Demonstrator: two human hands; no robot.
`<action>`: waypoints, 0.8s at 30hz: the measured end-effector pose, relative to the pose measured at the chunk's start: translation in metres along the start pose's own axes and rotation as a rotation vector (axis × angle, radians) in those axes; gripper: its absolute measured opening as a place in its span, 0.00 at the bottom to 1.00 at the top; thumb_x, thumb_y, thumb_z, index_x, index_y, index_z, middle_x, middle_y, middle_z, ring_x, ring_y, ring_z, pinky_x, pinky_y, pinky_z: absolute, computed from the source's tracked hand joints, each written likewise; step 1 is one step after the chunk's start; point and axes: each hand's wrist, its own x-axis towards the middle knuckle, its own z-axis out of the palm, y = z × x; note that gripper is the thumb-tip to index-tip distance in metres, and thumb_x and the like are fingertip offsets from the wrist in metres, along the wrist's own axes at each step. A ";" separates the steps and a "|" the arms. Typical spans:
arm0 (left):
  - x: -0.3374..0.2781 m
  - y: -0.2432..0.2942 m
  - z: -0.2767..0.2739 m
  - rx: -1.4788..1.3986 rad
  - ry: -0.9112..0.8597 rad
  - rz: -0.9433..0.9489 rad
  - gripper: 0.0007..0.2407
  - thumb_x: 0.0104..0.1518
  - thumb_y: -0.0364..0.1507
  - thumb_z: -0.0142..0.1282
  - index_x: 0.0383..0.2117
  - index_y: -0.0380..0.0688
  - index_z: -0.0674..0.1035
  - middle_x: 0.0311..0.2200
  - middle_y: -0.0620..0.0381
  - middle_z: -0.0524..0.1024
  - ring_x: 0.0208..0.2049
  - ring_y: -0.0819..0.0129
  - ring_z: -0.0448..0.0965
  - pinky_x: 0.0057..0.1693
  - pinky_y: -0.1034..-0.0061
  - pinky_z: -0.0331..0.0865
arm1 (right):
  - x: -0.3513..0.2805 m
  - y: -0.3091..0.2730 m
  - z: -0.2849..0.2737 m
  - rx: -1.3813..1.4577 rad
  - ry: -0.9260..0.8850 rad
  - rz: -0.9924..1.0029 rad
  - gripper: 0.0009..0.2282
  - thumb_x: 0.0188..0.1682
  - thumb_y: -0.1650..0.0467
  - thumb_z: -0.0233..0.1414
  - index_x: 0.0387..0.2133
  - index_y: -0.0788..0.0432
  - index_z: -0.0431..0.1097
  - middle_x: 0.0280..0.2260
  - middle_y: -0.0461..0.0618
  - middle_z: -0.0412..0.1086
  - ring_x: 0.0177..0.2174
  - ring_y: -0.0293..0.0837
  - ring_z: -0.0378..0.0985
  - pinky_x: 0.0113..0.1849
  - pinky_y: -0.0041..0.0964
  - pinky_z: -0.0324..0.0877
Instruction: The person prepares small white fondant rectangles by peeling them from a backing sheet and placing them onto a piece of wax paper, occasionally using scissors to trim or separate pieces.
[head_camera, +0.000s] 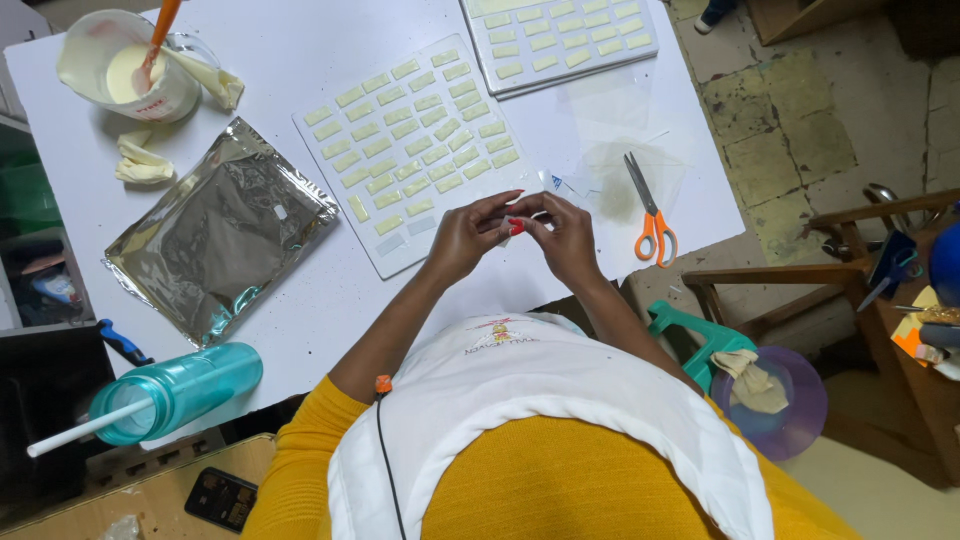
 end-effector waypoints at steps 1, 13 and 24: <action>0.000 0.004 0.002 0.002 -0.002 -0.004 0.22 0.57 0.19 0.62 0.60 0.42 0.75 0.50 0.36 0.79 0.52 0.52 0.80 0.58 0.66 0.77 | 0.003 -0.004 0.000 0.003 0.002 0.004 0.06 0.46 0.78 0.62 0.35 0.60 0.78 0.33 0.54 0.78 0.36 0.49 0.81 0.39 0.38 0.78; -0.021 0.036 0.019 -0.338 0.234 0.084 0.13 0.64 0.20 0.53 0.54 0.32 0.78 0.48 0.36 0.80 0.46 0.59 0.83 0.55 0.69 0.80 | 0.002 -0.053 0.007 0.015 0.198 -0.201 0.02 0.50 0.80 0.59 0.33 0.65 0.74 0.32 0.54 0.72 0.35 0.49 0.80 0.37 0.38 0.77; -0.028 0.021 0.020 -0.302 0.319 0.139 0.12 0.64 0.18 0.53 0.53 0.30 0.78 0.48 0.35 0.79 0.46 0.55 0.83 0.54 0.67 0.80 | 0.001 -0.052 0.016 -0.011 0.183 -0.234 0.02 0.51 0.80 0.58 0.34 0.67 0.74 0.32 0.55 0.70 0.35 0.50 0.80 0.37 0.40 0.77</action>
